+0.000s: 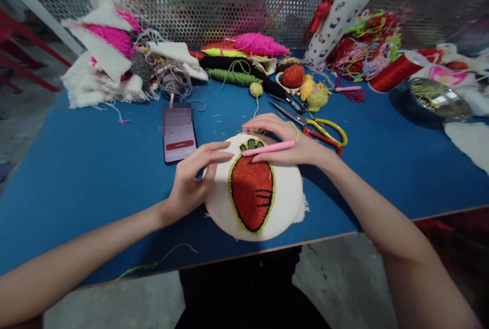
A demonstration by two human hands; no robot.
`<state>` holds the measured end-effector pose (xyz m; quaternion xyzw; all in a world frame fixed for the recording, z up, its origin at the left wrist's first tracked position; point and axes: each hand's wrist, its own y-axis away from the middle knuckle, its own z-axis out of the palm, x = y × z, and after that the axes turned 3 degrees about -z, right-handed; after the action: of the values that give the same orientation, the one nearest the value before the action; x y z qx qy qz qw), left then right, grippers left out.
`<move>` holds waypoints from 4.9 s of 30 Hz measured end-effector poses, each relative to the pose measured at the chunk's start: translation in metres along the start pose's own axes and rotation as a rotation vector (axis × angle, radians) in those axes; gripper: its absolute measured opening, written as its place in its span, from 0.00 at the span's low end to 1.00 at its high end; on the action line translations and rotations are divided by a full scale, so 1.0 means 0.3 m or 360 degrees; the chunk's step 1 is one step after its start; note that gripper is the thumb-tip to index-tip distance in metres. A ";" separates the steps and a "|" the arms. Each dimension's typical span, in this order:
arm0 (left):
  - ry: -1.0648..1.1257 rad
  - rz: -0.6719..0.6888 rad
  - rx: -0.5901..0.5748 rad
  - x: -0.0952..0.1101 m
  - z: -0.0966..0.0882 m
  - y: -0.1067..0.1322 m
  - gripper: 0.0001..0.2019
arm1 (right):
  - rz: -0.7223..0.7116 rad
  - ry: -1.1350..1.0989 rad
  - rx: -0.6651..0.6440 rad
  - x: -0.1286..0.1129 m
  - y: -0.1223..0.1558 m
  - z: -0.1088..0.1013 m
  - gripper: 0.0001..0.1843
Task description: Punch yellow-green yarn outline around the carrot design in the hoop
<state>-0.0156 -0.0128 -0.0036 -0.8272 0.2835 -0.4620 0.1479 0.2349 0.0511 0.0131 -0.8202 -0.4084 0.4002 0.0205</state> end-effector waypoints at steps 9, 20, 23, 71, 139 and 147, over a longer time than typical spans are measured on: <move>-0.0140 -0.0226 0.0121 -0.007 0.011 -0.003 0.13 | 0.0509 -0.0398 -0.0147 0.054 0.037 -0.117 0.23; -0.0091 -0.0250 0.0062 -0.019 0.009 0.001 0.11 | 0.0497 0.0694 0.0762 0.086 0.046 -0.109 0.20; -0.0101 -0.0248 0.0057 -0.017 0.007 0.002 0.11 | 0.0514 0.0780 0.0795 0.076 0.051 -0.125 0.20; 0.0001 -0.0134 0.0126 -0.003 -0.002 0.009 0.09 | 0.1035 -0.0823 -0.0392 -0.106 0.022 -0.051 0.15; 0.0346 -0.0112 -0.0129 0.007 -0.027 0.008 0.09 | 0.0124 -0.0550 0.0946 -0.078 0.053 0.197 0.01; 0.0378 -0.0111 -0.0123 0.009 -0.028 0.009 0.08 | 0.0207 -0.0599 0.0982 -0.078 0.054 0.200 0.02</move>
<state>-0.0225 -0.0163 0.0013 -0.7811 0.2877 -0.5504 0.0652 0.1970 0.0068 -0.0187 -0.7116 -0.2122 0.6489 0.1660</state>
